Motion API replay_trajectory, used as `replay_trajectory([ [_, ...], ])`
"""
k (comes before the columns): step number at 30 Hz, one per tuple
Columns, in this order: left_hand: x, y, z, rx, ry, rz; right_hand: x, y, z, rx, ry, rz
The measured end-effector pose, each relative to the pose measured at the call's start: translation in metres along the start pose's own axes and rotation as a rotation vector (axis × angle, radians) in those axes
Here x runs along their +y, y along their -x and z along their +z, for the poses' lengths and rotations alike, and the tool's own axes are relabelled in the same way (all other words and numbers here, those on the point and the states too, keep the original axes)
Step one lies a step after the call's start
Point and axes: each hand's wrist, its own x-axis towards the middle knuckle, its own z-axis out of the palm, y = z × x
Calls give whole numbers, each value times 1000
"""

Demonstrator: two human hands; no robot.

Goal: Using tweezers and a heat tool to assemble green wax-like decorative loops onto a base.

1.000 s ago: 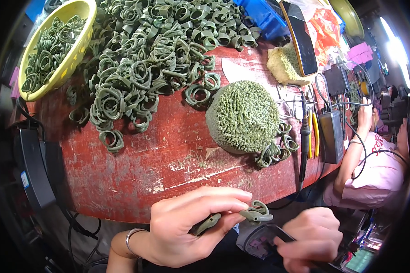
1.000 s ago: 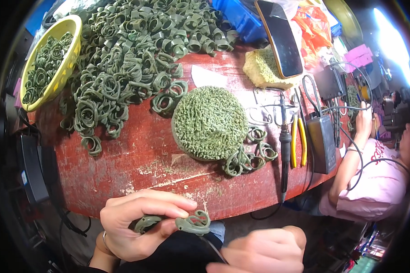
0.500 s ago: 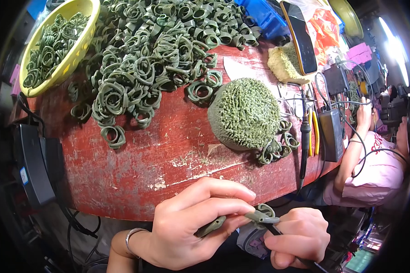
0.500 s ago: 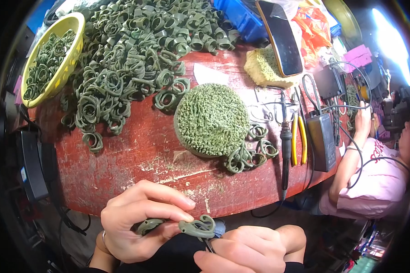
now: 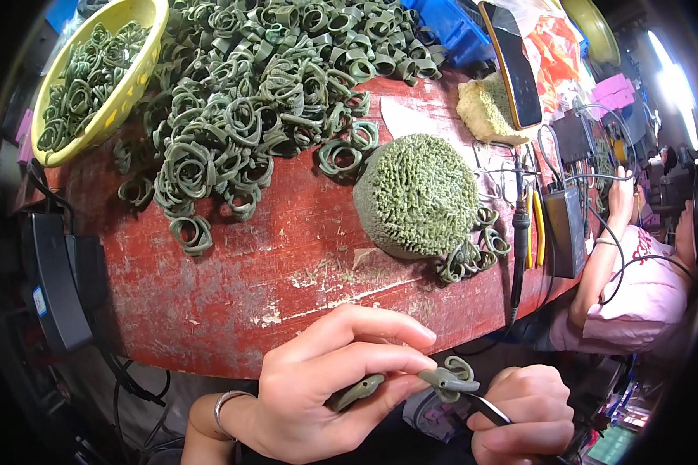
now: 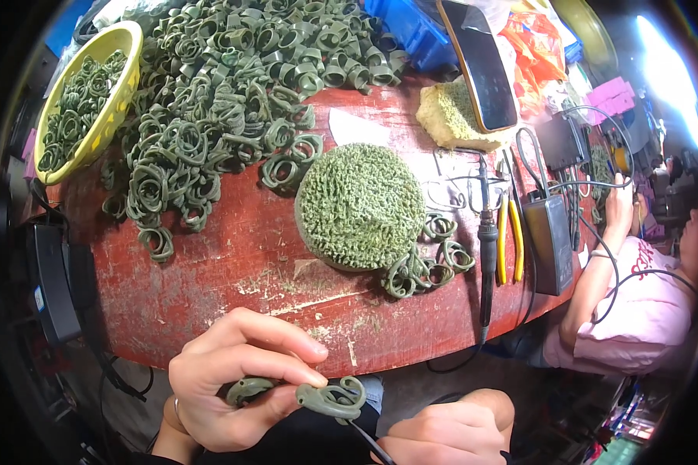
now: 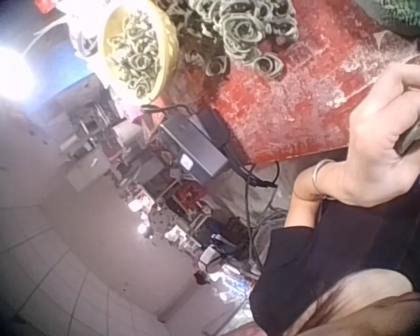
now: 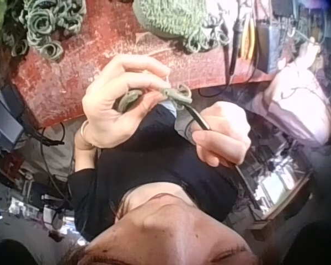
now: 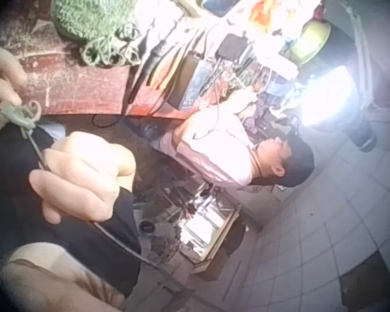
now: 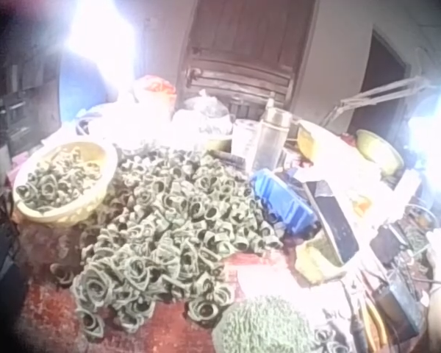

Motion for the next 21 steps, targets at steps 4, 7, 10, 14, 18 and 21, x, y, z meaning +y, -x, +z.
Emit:
replay_trajectory([
  [4,14,0,2,-20,-93,-74,-6,-8,-1,-93,81,104],
  [7,15,0,0,-9,-108,-84,-4,-11,0,-108,82,112],
  [10,10,1,0,12,-94,-74,1,-8,3,-6,-49,-30],
  [14,11,3,7,-20,74,116,-14,-1,0,96,85,-61],
  [18,10,15,-11,-19,-33,20,7,-2,18,103,49,-183],
  [21,14,11,-3,-5,24,68,-2,-5,13,143,98,-165],
])
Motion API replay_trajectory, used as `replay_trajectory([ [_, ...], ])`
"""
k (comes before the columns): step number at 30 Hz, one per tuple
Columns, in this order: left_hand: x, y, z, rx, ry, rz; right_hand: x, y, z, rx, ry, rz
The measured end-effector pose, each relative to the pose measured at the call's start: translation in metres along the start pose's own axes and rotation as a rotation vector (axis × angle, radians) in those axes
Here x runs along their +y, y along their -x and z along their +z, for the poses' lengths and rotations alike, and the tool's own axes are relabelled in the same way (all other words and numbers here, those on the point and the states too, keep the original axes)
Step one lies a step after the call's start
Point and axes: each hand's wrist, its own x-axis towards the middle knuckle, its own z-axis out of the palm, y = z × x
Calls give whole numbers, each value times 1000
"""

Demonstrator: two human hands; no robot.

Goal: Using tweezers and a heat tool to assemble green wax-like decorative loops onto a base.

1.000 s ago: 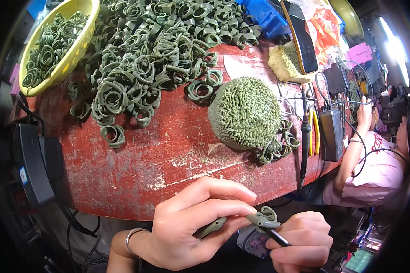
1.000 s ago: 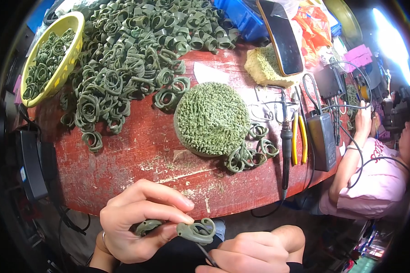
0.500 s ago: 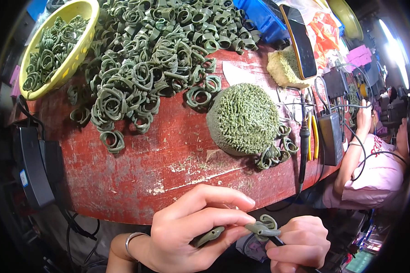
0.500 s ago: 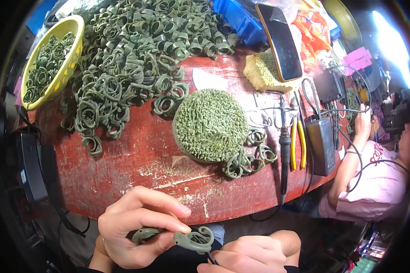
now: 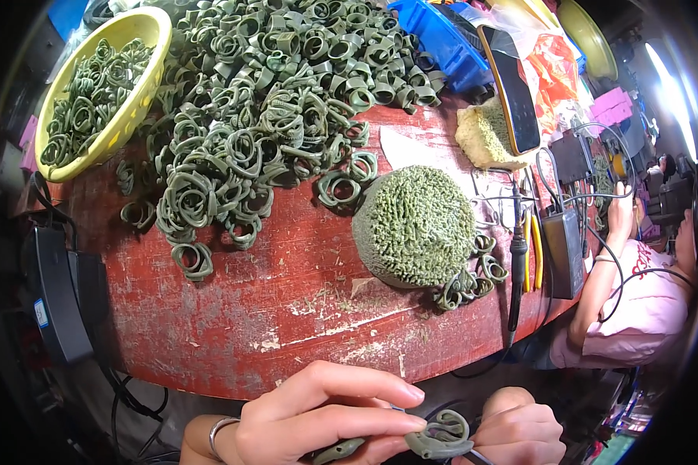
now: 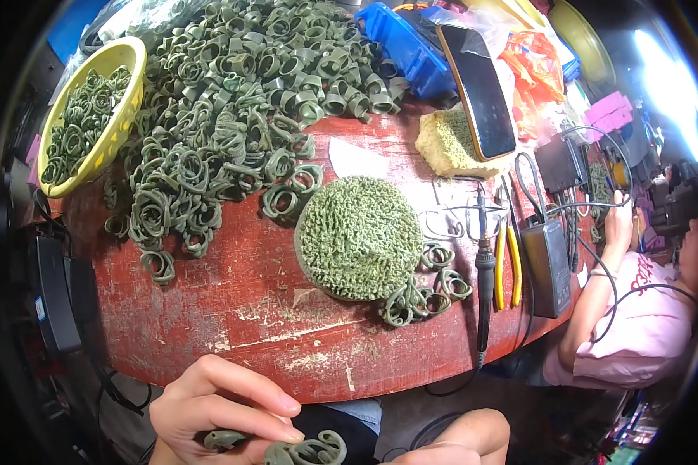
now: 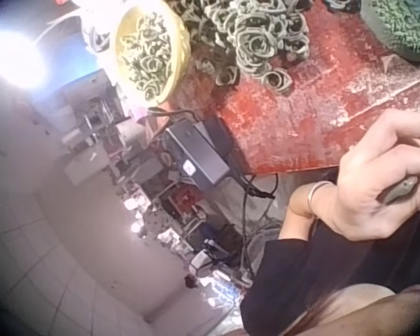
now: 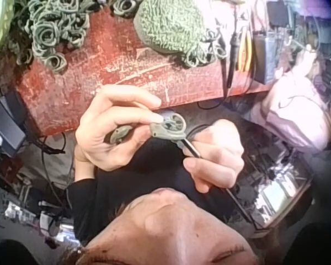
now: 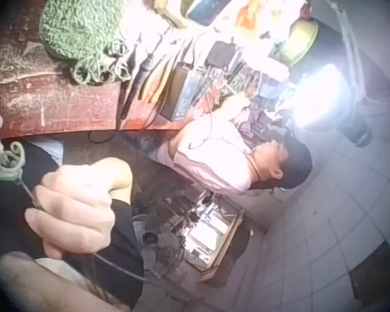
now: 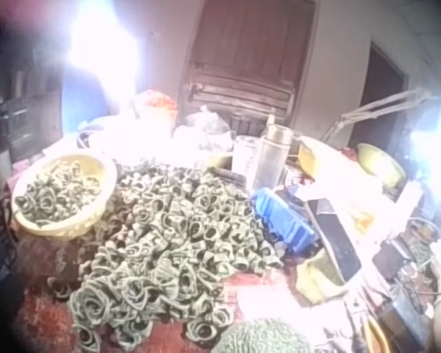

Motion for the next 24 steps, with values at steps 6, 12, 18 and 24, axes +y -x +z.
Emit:
replay_trajectory([
  [6,-1,-3,-1,-1,-43,-15,-1,-6,-5,-136,21,142],
  [12,-7,-3,3,14,-53,29,-1,-5,-4,-156,-12,203],
  [18,-10,-4,-2,2,-74,51,5,6,8,147,-207,20],
  [24,-12,-8,0,-63,-64,90,9,12,-11,62,-249,426],
])
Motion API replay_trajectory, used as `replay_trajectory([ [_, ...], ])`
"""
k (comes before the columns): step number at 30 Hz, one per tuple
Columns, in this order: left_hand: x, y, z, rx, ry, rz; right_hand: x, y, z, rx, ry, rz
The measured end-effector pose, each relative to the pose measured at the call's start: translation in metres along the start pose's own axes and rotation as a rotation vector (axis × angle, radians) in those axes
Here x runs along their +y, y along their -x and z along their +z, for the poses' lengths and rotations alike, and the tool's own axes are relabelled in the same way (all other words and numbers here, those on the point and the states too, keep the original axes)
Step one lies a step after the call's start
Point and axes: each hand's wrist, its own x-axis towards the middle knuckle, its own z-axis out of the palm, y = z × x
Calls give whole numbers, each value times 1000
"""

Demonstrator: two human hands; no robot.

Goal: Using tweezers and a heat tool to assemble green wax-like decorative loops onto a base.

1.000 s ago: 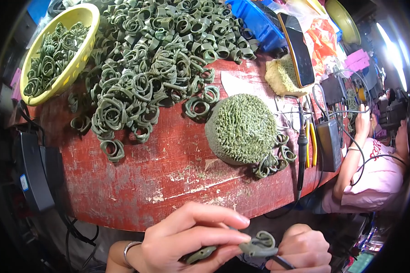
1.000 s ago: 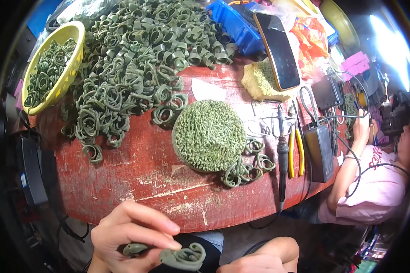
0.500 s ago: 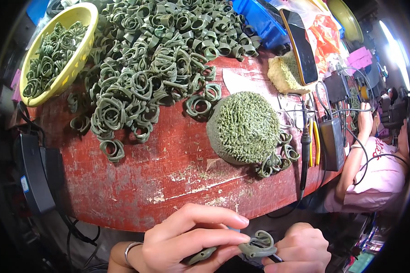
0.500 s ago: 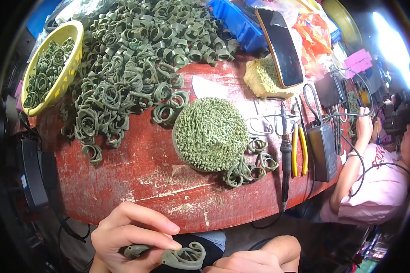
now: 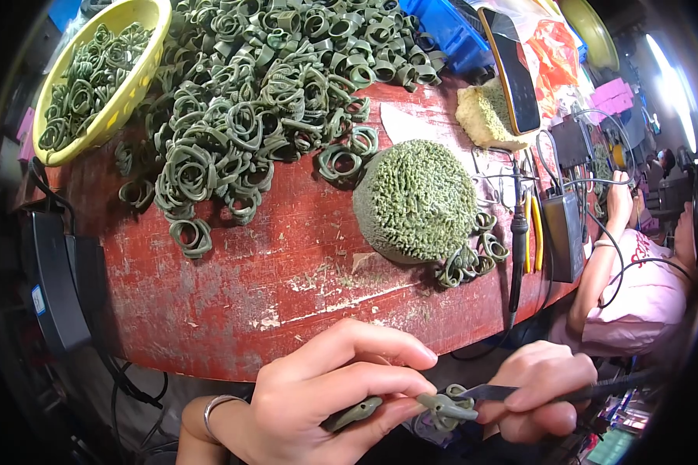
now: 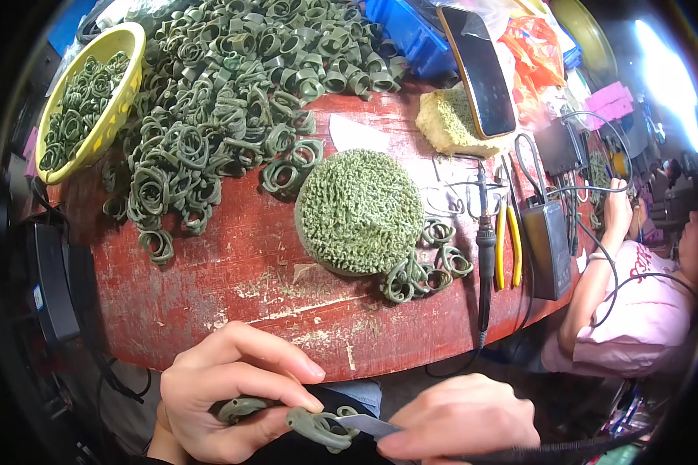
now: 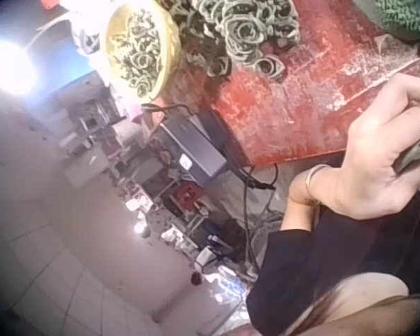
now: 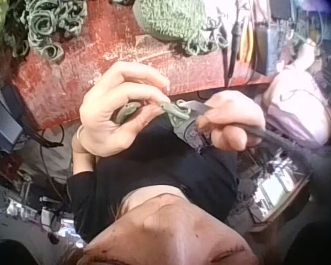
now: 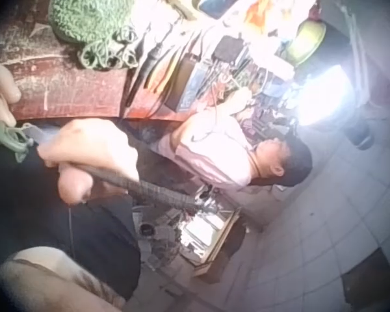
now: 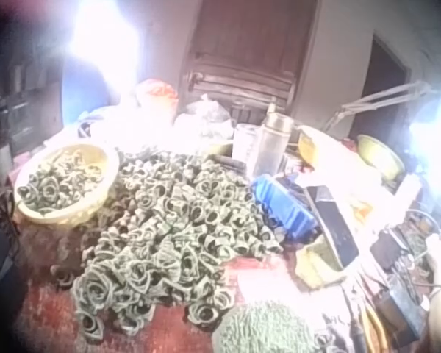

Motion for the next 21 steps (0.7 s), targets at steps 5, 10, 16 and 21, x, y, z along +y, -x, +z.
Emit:
replay_trajectory([
  [5,9,-5,-7,-50,97,-182,10,-1,11,152,-43,-52],
  [10,1,-6,-3,-49,151,11,10,4,1,95,-1,-10],
  [16,12,2,-1,-4,330,-288,16,8,13,214,-72,-14],
  [21,11,1,5,38,373,-309,20,12,13,127,20,-139],
])
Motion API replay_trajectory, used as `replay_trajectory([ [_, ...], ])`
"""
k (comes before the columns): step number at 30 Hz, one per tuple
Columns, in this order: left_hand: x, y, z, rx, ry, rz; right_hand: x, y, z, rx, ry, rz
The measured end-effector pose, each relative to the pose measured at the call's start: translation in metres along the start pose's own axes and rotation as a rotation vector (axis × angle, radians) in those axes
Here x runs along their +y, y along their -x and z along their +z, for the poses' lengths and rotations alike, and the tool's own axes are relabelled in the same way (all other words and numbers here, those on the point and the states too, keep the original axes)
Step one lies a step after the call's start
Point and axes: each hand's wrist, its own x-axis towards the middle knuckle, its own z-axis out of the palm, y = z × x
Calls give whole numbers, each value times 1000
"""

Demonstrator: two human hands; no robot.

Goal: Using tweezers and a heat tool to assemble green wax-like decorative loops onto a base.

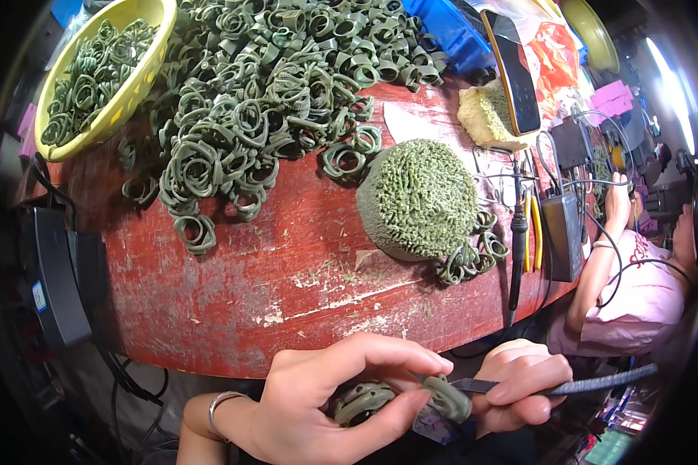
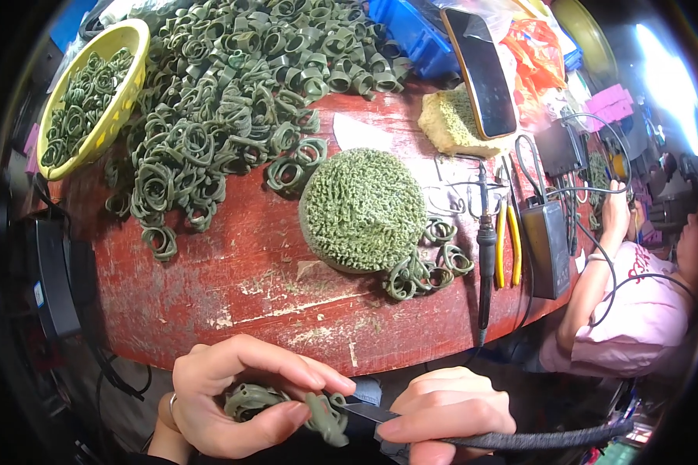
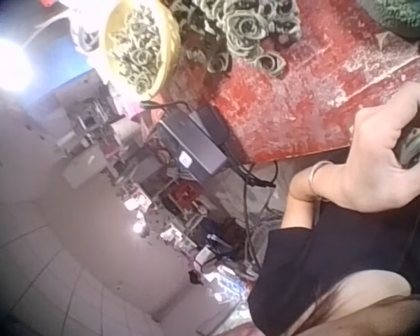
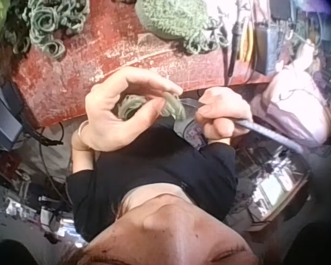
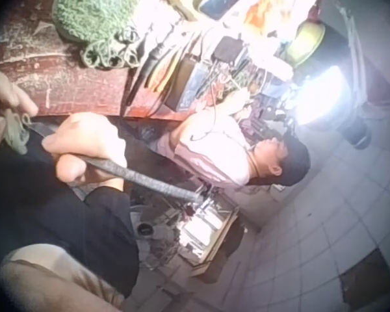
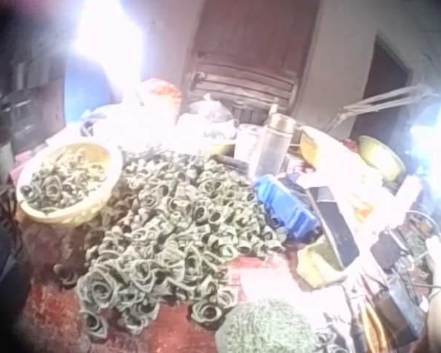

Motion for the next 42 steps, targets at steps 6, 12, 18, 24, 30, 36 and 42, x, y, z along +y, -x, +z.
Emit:
replay_trajectory([
  [6,4,-4,5,25,-58,-76,-6,-4,-16,-262,-33,-13],
  [12,0,-2,4,9,-111,-43,-20,-13,-23,-482,-44,93],
  [18,0,1,6,9,-95,-117,-16,-14,-18,-414,-45,-41],
  [24,-6,5,10,113,116,-169,-21,-16,-18,-468,37,-44],
  [30,-4,3,10,88,-12,-186,-24,-15,-15,-437,89,-38],
  [36,-12,2,1,37,-171,-58,-24,-20,-6,-387,238,-105],
  [42,-10,0,0,29,-228,-55,-18,-28,-7,-471,414,-329],
])
